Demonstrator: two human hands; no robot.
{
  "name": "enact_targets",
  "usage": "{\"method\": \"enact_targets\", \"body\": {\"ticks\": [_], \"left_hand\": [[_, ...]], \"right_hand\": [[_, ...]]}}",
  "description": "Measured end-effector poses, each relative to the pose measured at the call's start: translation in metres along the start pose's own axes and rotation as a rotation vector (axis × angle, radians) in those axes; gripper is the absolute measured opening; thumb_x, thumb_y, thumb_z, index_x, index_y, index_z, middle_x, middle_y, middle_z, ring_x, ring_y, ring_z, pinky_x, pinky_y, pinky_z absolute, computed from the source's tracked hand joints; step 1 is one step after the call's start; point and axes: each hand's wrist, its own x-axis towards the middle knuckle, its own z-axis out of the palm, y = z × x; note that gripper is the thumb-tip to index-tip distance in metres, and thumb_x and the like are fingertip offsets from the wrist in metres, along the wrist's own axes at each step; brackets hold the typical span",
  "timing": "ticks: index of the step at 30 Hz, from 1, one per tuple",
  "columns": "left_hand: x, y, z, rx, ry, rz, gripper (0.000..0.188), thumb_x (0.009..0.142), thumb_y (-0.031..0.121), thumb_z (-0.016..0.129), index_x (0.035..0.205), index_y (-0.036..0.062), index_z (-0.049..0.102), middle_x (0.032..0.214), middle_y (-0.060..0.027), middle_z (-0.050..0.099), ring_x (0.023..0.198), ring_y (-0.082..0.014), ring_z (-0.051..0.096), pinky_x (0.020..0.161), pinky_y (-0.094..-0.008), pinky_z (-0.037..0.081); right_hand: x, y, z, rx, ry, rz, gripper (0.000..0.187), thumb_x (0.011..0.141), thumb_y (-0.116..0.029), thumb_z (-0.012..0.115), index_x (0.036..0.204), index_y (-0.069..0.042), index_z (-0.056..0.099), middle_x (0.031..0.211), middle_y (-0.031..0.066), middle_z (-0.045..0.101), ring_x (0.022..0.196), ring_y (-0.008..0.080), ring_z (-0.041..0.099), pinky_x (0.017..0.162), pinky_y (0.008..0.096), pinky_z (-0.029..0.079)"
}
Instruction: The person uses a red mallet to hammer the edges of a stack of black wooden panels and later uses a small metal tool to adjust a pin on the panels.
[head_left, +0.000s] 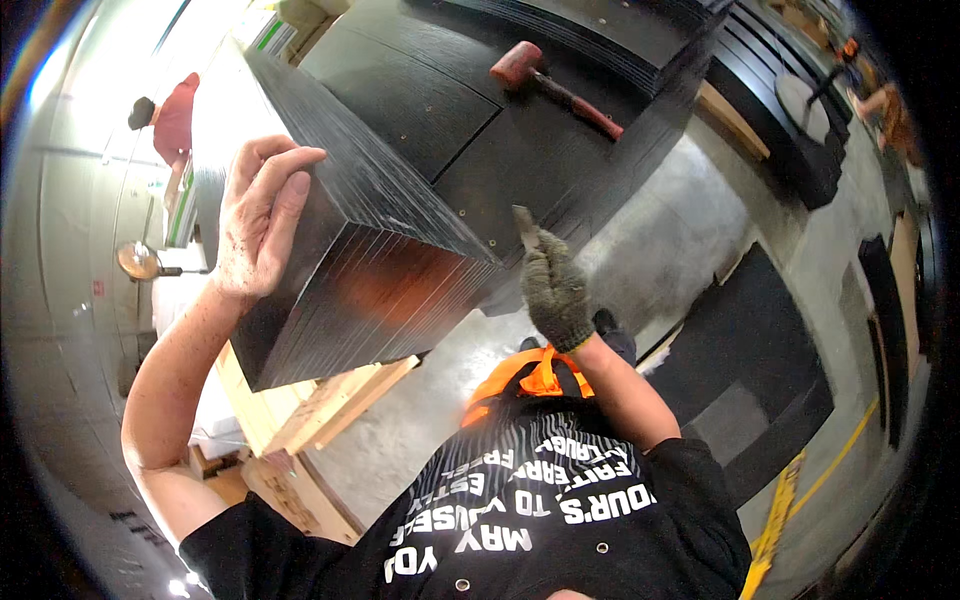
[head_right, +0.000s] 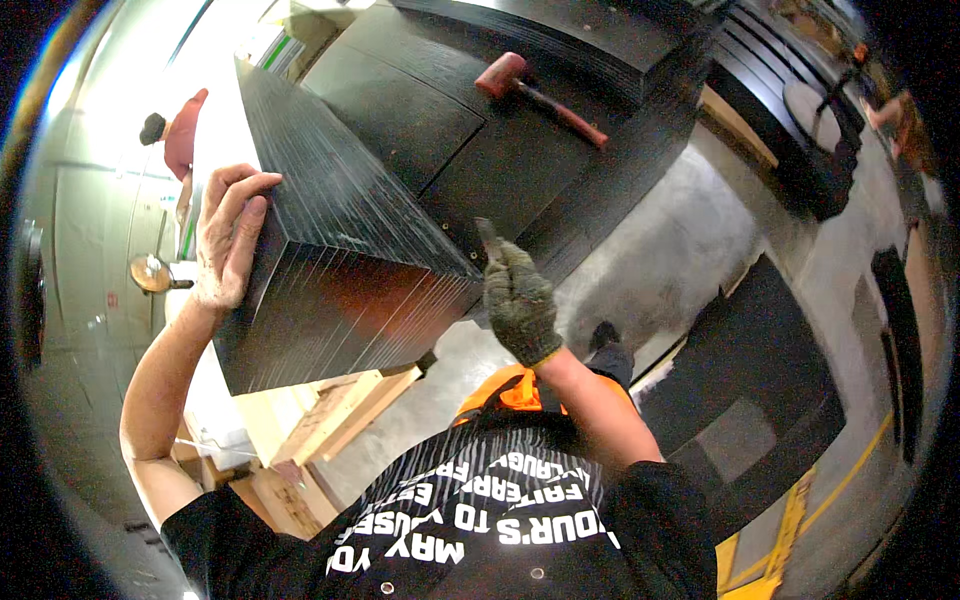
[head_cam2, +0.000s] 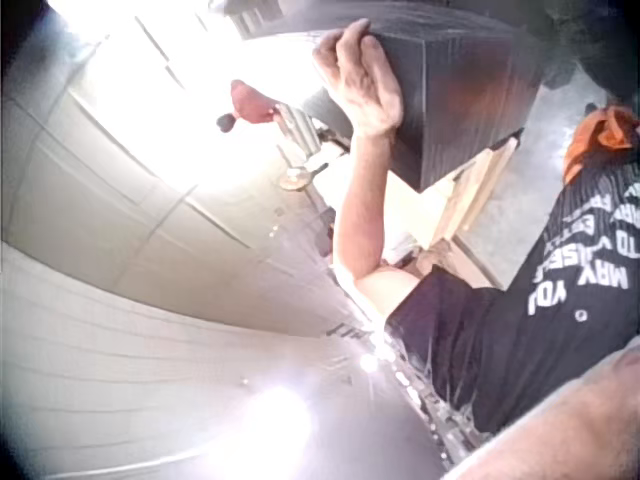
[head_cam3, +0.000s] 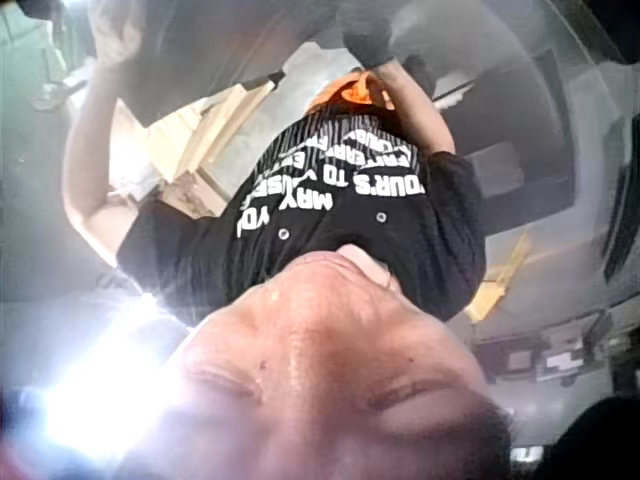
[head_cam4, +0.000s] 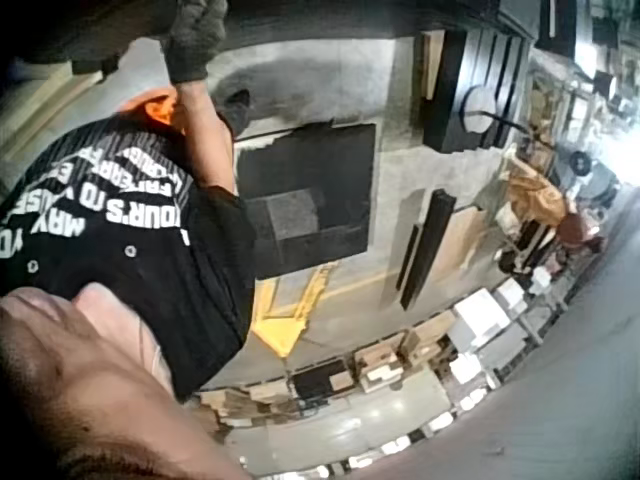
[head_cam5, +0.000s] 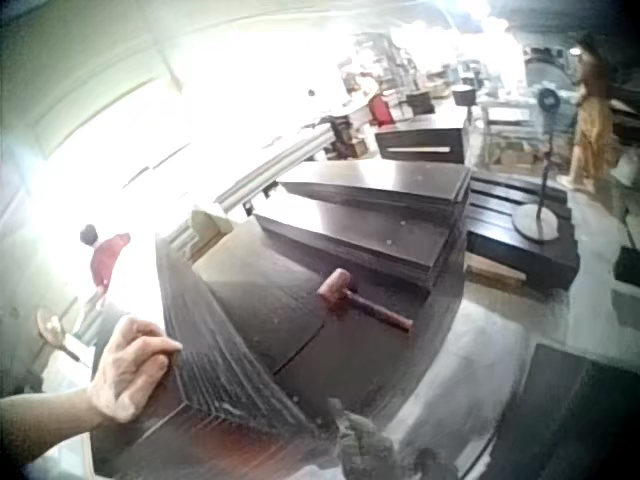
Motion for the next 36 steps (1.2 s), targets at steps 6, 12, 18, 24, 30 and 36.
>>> {"method": "enact_targets", "body": {"ticks": [6,12,18,24,30,36], "left_hand": [[-0.020,0.004,0.001,-0.017,-0.021,-0.032,0.023,0.091,0.010,0.043,0.106,0.0016,0.059,0.104,-0.0134,0.050,0.096,-0.0254,0.050,0.088,-0.0321,0.038],[-0.025,-0.006,-0.008,0.017,-0.046,-0.037,0.028,0.093,0.015,0.040,0.108,0.0009,0.059,0.104,-0.0117,0.050,0.097,-0.0222,0.046,0.090,-0.0309,0.034],[-0.019,-0.018,-0.004,0.020,-0.095,-0.069,0.029,0.095,0.015,0.037,0.113,0.0013,0.055,0.110,-0.0097,0.045,0.102,-0.0187,0.043,0.092,-0.0292,0.032],[-0.022,-0.025,-0.007,0.077,-0.092,-0.084,0.030,0.096,0.015,0.036,0.116,0.0014,0.054,0.118,-0.0116,0.046,0.111,-0.0201,0.042,0.097,-0.0321,0.032],[-0.025,-0.034,-0.007,0.137,-0.131,-0.029,0.034,0.097,0.018,0.032,0.119,0.0014,0.052,0.121,-0.0123,0.046,0.117,-0.0223,0.040,0.101,-0.0354,0.032],[-0.019,-0.032,-0.011,0.060,-0.141,-0.046,0.035,0.097,0.016,0.030,0.119,0.0003,0.052,0.122,-0.0120,0.047,0.121,-0.0234,0.037,0.103,-0.0354,0.029]], "right_hand": [[-0.059,0.034,0.056,-0.052,0.088,0.255,0.025,0.091,-0.017,0.050,0.113,-0.003,0.053,0.085,0.0158,0.061,0.072,0.0309,0.061,0.065,0.0415,0.048],[-0.098,0.073,0.078,-0.052,0.167,0.289,0.029,0.091,-0.022,0.050,0.114,-0.004,0.054,0.098,0.0235,0.062,0.083,0.0419,0.061,0.070,0.0461,0.049],[-0.103,0.088,0.089,0.009,0.222,0.398,0.028,0.091,-0.018,0.051,0.115,-0.004,0.056,0.098,0.0239,0.062,0.088,0.0414,0.060,0.073,0.0445,0.048],[-0.096,0.088,0.084,0.050,0.205,0.326,0.030,0.089,-0.019,0.052,0.115,-0.004,0.054,0.090,0.0251,0.063,0.080,0.0422,0.061,0.068,0.0472,0.048],[-0.089,0.065,0.084,0.104,0.049,0.436,0.034,0.093,-0.019,0.047,0.122,-0.002,0.049,0.088,0.0232,0.064,0.075,0.0353,0.064,0.067,0.0439,0.050],[-0.057,-0.084,0.099,0.106,-0.064,-0.217,0.032,0.093,-0.018,0.046,0.120,-0.002,0.050,0.093,0.0187,0.062,0.079,0.0291,0.062,0.070,0.0390,0.050]]}}
